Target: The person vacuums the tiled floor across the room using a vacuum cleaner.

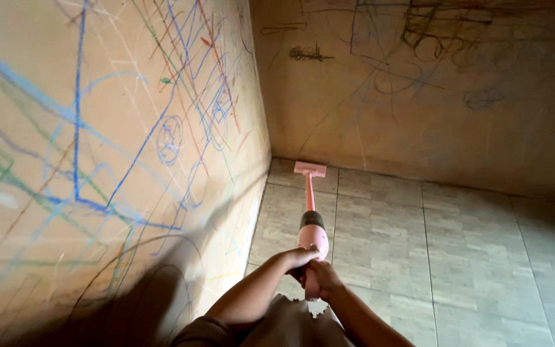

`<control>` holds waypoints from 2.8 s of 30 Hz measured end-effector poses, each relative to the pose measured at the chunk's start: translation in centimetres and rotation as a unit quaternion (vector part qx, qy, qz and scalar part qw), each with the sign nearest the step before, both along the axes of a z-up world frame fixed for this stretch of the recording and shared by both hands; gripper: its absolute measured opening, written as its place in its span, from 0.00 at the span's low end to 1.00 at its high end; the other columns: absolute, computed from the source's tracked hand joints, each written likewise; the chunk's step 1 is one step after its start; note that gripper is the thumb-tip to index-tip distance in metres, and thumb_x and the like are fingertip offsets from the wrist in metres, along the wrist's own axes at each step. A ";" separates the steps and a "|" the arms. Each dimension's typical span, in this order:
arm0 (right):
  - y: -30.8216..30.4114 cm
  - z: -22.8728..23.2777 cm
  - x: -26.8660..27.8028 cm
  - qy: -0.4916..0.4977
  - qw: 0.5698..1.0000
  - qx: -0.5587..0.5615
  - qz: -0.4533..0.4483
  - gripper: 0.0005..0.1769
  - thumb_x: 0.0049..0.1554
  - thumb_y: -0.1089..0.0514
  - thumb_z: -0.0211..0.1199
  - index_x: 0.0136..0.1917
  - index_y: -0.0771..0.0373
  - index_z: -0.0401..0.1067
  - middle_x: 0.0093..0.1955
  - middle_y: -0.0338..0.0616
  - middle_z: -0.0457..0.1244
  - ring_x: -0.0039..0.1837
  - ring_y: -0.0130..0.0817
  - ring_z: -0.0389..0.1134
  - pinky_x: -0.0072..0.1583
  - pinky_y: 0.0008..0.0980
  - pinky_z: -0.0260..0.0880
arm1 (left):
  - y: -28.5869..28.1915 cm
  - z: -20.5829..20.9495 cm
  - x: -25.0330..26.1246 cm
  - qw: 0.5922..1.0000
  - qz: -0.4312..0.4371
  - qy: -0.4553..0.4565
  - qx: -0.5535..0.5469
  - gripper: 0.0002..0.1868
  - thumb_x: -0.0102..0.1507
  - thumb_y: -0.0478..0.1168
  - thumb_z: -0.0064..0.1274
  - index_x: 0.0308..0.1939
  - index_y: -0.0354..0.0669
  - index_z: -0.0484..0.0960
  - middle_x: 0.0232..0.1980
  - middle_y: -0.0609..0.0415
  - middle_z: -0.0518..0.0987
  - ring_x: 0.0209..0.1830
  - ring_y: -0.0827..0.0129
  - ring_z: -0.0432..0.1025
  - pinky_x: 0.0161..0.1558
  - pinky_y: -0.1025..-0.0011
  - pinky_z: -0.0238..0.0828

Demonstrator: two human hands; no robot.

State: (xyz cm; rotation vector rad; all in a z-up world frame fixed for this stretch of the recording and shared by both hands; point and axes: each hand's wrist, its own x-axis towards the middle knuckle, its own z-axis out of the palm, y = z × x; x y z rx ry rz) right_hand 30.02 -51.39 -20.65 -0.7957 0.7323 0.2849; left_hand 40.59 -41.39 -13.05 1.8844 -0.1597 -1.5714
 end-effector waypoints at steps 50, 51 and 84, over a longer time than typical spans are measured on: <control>28.1 8.7 -52.9 0.033 0.994 0.096 -0.042 0.12 0.61 0.56 0.54 0.47 0.70 0.67 0.36 0.50 0.64 0.32 0.36 0.65 0.34 0.33 0.69 | 27.9 0.6 -51.2 0.985 0.011 0.155 -0.069 0.40 0.69 0.72 0.42 0.55 0.33 0.67 0.31 0.47 0.77 0.23 0.63 0.75 0.30 0.64 0.81; 26.9 8.3 -52.0 0.021 0.995 0.089 -0.031 0.12 0.62 0.57 0.55 0.48 0.71 0.67 0.37 0.51 0.64 0.32 0.36 0.65 0.34 0.33 0.70 | 26.8 0.1 -50.3 0.992 0.015 0.122 -0.033 0.40 0.70 0.71 0.42 0.57 0.33 0.64 0.35 0.44 0.80 0.28 0.62 0.78 0.35 0.64 0.83; -19.5 -1.2 -9.6 -0.016 0.998 -0.067 -0.016 0.20 0.63 0.51 0.55 0.40 0.71 0.71 0.32 0.55 0.66 0.29 0.44 0.66 0.32 0.40 0.67 | -20.9 -8.9 -11.1 0.977 0.196 0.059 -0.051 0.41 0.60 0.69 0.54 0.56 0.34 0.73 0.31 0.40 0.77 0.17 0.61 0.70 0.16 0.67 0.61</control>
